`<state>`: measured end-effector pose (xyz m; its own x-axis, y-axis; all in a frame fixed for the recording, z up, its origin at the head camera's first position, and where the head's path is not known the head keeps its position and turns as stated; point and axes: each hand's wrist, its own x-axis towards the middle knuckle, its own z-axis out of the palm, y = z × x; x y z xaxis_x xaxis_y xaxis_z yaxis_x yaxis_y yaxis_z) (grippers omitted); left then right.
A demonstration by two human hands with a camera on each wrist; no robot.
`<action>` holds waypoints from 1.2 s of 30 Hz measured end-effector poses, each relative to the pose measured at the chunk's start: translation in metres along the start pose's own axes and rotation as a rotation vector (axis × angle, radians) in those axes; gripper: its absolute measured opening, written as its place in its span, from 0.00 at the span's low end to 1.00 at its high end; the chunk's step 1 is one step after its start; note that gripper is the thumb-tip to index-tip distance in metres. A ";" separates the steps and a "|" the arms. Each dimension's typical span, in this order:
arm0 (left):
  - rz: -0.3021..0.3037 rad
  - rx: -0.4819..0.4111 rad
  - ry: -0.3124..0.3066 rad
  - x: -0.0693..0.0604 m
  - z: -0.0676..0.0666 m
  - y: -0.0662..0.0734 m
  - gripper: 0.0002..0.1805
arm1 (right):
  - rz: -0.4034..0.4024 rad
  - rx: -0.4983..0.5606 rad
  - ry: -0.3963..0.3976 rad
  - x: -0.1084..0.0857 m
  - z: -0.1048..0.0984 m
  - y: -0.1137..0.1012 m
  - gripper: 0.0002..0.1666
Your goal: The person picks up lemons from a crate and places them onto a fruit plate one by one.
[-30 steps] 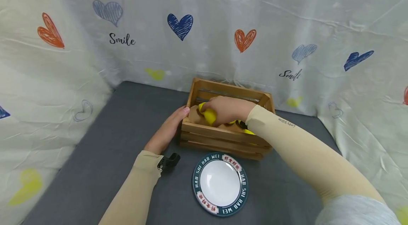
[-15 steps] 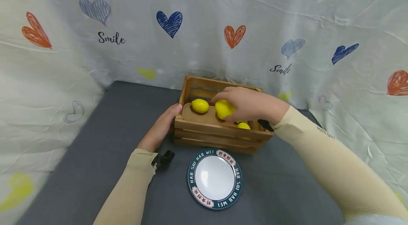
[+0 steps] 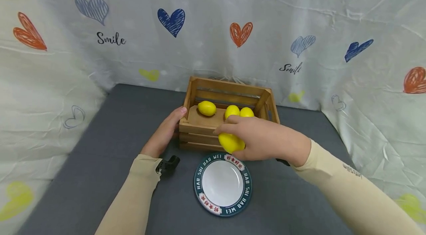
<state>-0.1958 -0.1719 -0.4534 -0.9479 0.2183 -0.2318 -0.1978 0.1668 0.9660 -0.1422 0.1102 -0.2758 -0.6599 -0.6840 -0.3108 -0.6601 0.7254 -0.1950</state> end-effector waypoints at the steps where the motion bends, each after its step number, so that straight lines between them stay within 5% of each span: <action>1: 0.004 -0.003 -0.003 0.000 0.000 0.000 0.49 | -0.010 0.004 -0.002 0.000 0.004 -0.002 0.40; 17: -0.001 -0.024 -0.013 0.000 0.002 -0.001 0.50 | -0.076 0.106 -0.050 0.035 0.100 -0.002 0.35; 36: 0.011 -0.013 -0.010 -0.004 0.000 0.000 0.49 | -0.086 0.079 -0.078 0.053 0.125 -0.003 0.36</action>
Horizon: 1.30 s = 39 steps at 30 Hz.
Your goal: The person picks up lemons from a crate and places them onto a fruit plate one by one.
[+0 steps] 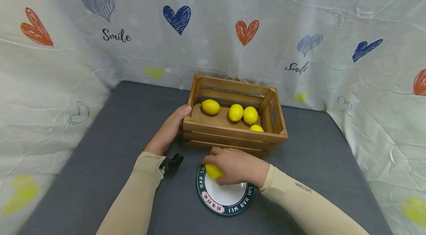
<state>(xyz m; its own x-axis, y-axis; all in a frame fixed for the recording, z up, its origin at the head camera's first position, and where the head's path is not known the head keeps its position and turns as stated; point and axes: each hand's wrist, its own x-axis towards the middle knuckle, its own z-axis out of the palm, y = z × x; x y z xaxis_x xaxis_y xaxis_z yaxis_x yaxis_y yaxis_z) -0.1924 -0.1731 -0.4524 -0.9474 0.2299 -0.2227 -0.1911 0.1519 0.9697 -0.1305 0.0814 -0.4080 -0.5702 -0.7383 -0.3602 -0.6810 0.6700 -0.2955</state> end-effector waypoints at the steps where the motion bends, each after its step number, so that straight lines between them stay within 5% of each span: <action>1: 0.001 -0.001 0.001 0.000 0.000 0.000 0.49 | 0.002 0.000 0.000 0.000 0.000 0.000 0.36; 21: -0.008 -0.006 0.009 -0.001 0.000 0.000 0.51 | 0.018 0.051 0.023 -0.014 -0.021 -0.001 0.36; 31: 0.001 -0.009 0.004 0.001 -0.001 0.000 0.50 | -0.124 0.023 0.116 -0.033 -0.082 0.000 0.31; 39: 0.002 -0.012 -0.001 0.004 -0.001 -0.003 0.49 | -0.152 -0.024 0.231 -0.033 -0.133 0.000 0.27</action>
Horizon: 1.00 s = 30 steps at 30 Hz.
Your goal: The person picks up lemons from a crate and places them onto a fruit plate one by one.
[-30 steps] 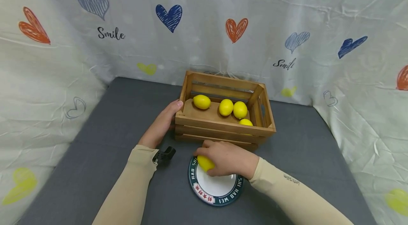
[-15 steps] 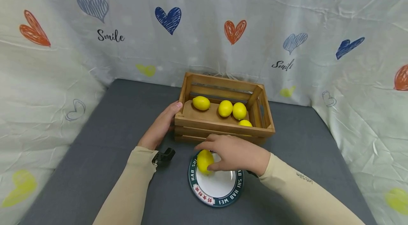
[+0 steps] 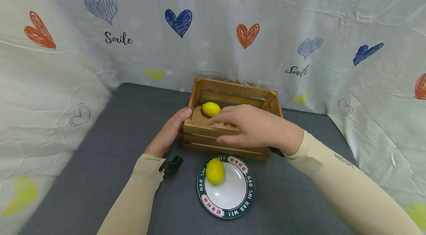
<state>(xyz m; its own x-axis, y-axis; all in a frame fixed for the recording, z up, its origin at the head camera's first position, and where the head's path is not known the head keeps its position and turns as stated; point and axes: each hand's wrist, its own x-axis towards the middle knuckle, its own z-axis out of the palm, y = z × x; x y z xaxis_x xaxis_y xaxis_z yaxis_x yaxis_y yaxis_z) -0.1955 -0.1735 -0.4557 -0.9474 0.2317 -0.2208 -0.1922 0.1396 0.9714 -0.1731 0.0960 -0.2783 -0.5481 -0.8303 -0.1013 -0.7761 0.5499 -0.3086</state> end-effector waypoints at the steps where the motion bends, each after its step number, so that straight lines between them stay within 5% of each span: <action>1: 0.000 -0.003 0.003 0.000 0.000 0.000 0.49 | -0.002 -0.014 0.019 0.004 -0.004 0.001 0.27; 8: -0.020 -0.013 -0.001 -0.003 0.000 0.001 0.51 | 0.052 -0.048 0.023 0.034 -0.011 0.021 0.29; 21: -0.021 0.000 0.007 -0.001 0.002 0.004 0.51 | 0.109 -0.060 -0.077 0.094 0.022 0.085 0.29; 30: -0.039 0.006 0.025 -0.002 0.002 0.004 0.51 | 0.176 -0.082 -0.147 0.117 0.036 0.105 0.32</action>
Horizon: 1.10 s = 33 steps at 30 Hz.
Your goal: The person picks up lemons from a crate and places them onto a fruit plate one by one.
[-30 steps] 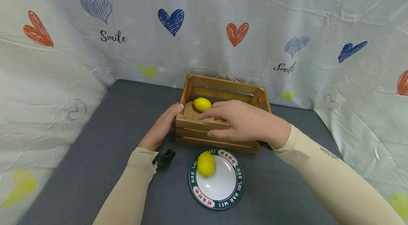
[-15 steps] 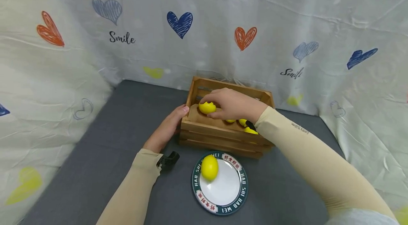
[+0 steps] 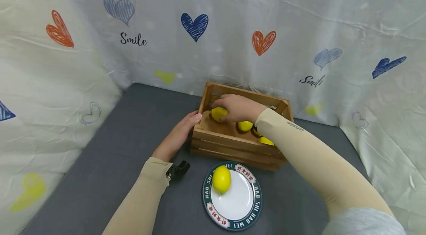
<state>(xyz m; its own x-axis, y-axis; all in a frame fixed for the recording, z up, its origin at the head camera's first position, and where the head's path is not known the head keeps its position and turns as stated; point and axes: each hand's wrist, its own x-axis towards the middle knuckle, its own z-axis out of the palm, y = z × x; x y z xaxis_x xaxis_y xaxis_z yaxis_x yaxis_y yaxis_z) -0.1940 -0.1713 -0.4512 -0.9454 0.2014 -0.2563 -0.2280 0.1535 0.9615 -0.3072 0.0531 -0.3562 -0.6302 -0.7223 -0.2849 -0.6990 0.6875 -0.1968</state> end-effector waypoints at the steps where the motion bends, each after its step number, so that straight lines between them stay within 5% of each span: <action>1: 0.001 0.001 0.001 0.000 0.001 0.001 0.51 | 0.006 -0.008 -0.005 0.001 0.002 0.002 0.32; 33: 0.008 -0.025 -0.007 0.000 0.000 0.000 0.49 | 0.040 -0.021 -0.123 0.025 0.025 0.007 0.40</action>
<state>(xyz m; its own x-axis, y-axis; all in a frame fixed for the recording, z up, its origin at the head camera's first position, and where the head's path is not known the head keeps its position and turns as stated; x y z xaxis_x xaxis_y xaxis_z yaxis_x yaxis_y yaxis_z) -0.1935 -0.1710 -0.4510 -0.9455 0.2089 -0.2497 -0.2268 0.1273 0.9656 -0.3193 0.0422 -0.3883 -0.6124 -0.6787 -0.4054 -0.6817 0.7131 -0.1640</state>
